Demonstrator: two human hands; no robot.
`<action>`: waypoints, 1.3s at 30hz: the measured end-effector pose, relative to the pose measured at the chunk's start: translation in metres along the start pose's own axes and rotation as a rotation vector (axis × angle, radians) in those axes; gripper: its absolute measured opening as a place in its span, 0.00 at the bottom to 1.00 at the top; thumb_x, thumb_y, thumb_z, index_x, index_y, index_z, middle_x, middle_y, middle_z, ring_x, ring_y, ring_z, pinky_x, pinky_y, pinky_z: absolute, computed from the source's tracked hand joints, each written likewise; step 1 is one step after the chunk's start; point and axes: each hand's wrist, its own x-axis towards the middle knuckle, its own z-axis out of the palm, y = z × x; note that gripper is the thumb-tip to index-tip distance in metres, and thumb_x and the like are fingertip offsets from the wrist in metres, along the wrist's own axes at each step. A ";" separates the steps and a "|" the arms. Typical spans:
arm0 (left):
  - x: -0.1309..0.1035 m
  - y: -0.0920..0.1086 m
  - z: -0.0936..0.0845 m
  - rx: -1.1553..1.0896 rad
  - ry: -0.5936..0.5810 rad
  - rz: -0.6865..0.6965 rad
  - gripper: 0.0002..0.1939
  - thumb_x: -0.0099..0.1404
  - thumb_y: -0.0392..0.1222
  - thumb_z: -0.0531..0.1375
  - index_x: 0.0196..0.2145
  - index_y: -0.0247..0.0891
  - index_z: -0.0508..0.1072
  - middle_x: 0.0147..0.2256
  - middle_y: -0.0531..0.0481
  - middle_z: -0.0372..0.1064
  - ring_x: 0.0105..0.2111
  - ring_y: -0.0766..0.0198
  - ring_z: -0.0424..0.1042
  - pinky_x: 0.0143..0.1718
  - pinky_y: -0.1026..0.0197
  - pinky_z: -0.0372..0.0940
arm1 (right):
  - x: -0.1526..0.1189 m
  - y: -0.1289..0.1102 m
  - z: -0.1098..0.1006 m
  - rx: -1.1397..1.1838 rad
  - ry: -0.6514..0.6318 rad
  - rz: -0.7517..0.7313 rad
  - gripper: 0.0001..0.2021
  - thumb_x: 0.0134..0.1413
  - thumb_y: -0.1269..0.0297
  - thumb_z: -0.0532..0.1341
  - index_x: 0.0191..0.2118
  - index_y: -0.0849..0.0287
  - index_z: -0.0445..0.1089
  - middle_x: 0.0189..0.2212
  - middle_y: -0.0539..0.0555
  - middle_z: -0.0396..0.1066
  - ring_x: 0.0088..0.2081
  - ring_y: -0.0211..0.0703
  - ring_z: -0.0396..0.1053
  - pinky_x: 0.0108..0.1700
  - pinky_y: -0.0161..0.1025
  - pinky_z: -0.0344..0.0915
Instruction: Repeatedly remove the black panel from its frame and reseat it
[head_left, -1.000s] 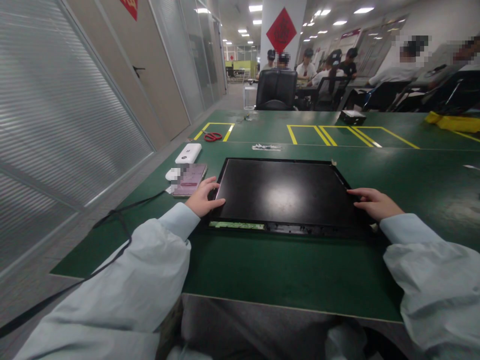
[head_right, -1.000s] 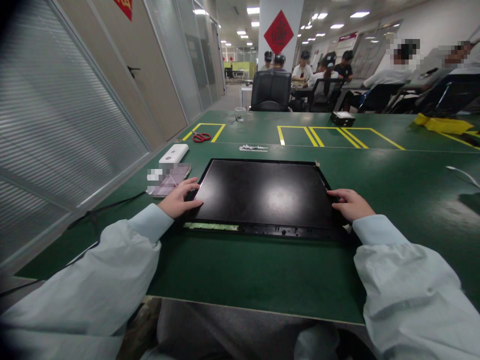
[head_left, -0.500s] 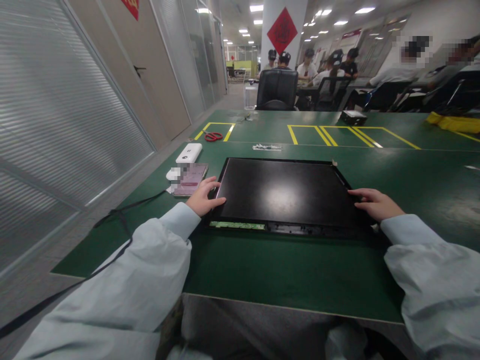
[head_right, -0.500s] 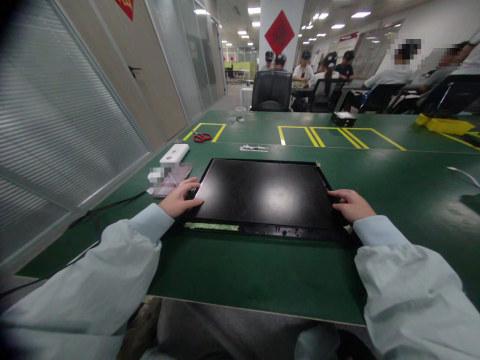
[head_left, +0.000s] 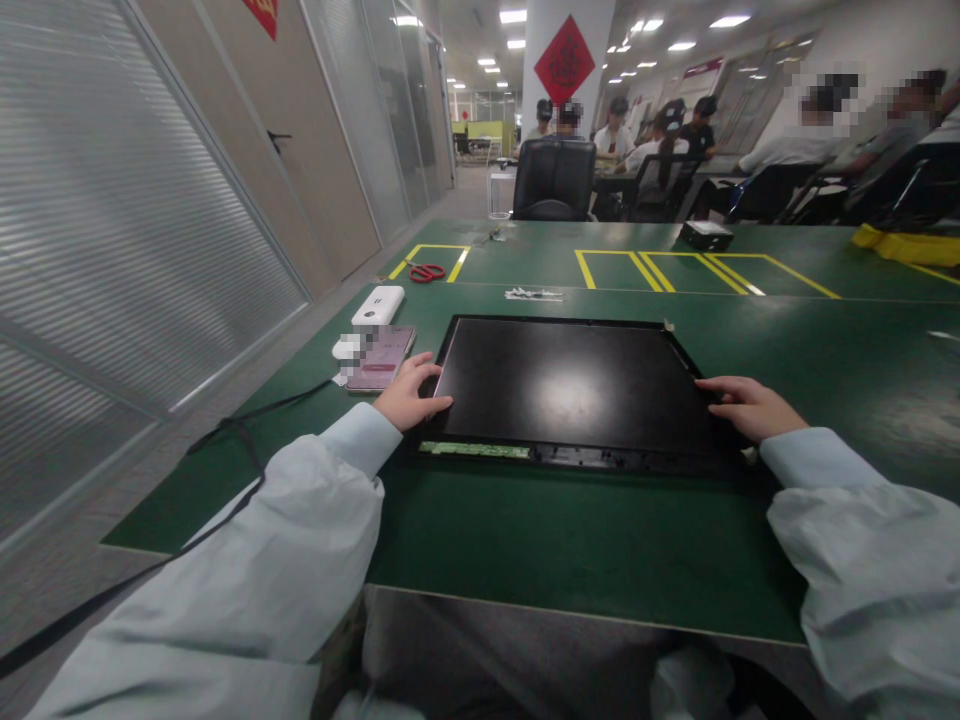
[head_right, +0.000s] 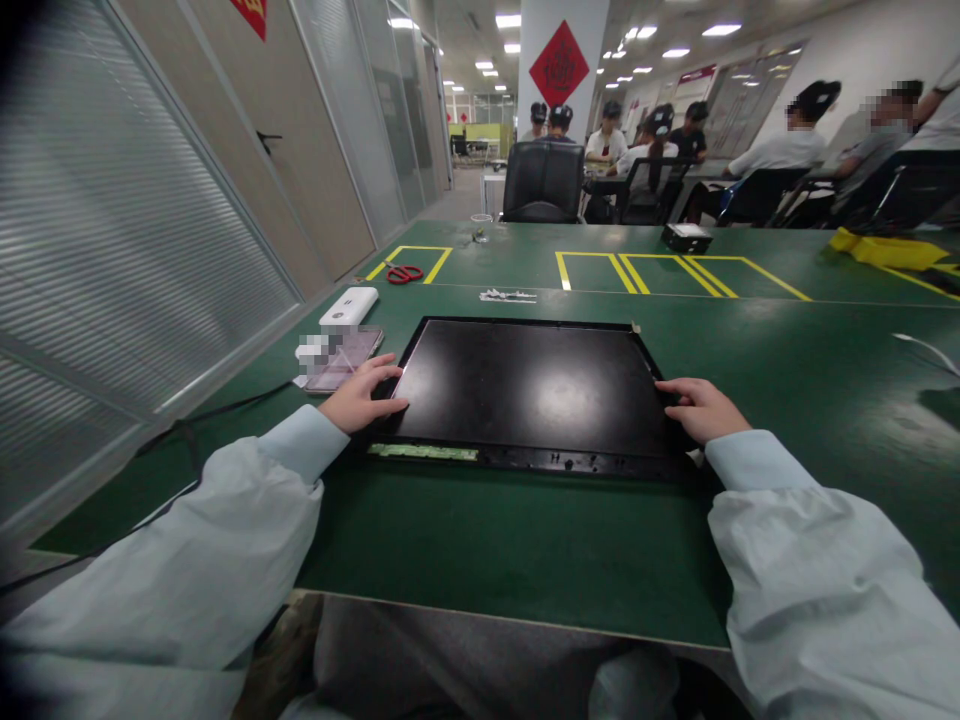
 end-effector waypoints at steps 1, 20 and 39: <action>0.000 0.000 0.000 0.003 -0.003 -0.001 0.30 0.51 0.59 0.71 0.48 0.40 0.76 0.68 0.36 0.57 0.71 0.35 0.55 0.72 0.36 0.49 | 0.000 -0.001 0.000 -0.002 0.001 0.000 0.15 0.40 0.69 0.62 0.38 0.58 0.80 0.44 0.60 0.74 0.38 0.49 0.69 0.52 0.47 0.69; 0.000 -0.004 -0.002 0.063 -0.046 0.050 0.31 0.54 0.59 0.68 0.50 0.37 0.73 0.69 0.30 0.55 0.71 0.37 0.56 0.72 0.37 0.50 | 0.002 0.003 0.001 0.033 0.017 0.018 0.18 0.34 0.64 0.62 0.37 0.56 0.79 0.30 0.53 0.67 0.34 0.48 0.66 0.47 0.48 0.68; 0.001 -0.007 -0.004 0.049 -0.054 0.062 0.37 0.50 0.64 0.71 0.50 0.38 0.75 0.70 0.31 0.56 0.71 0.36 0.57 0.71 0.37 0.53 | 0.004 0.007 0.002 0.042 0.034 -0.016 0.16 0.34 0.65 0.62 0.35 0.55 0.79 0.27 0.51 0.65 0.33 0.47 0.66 0.48 0.49 0.69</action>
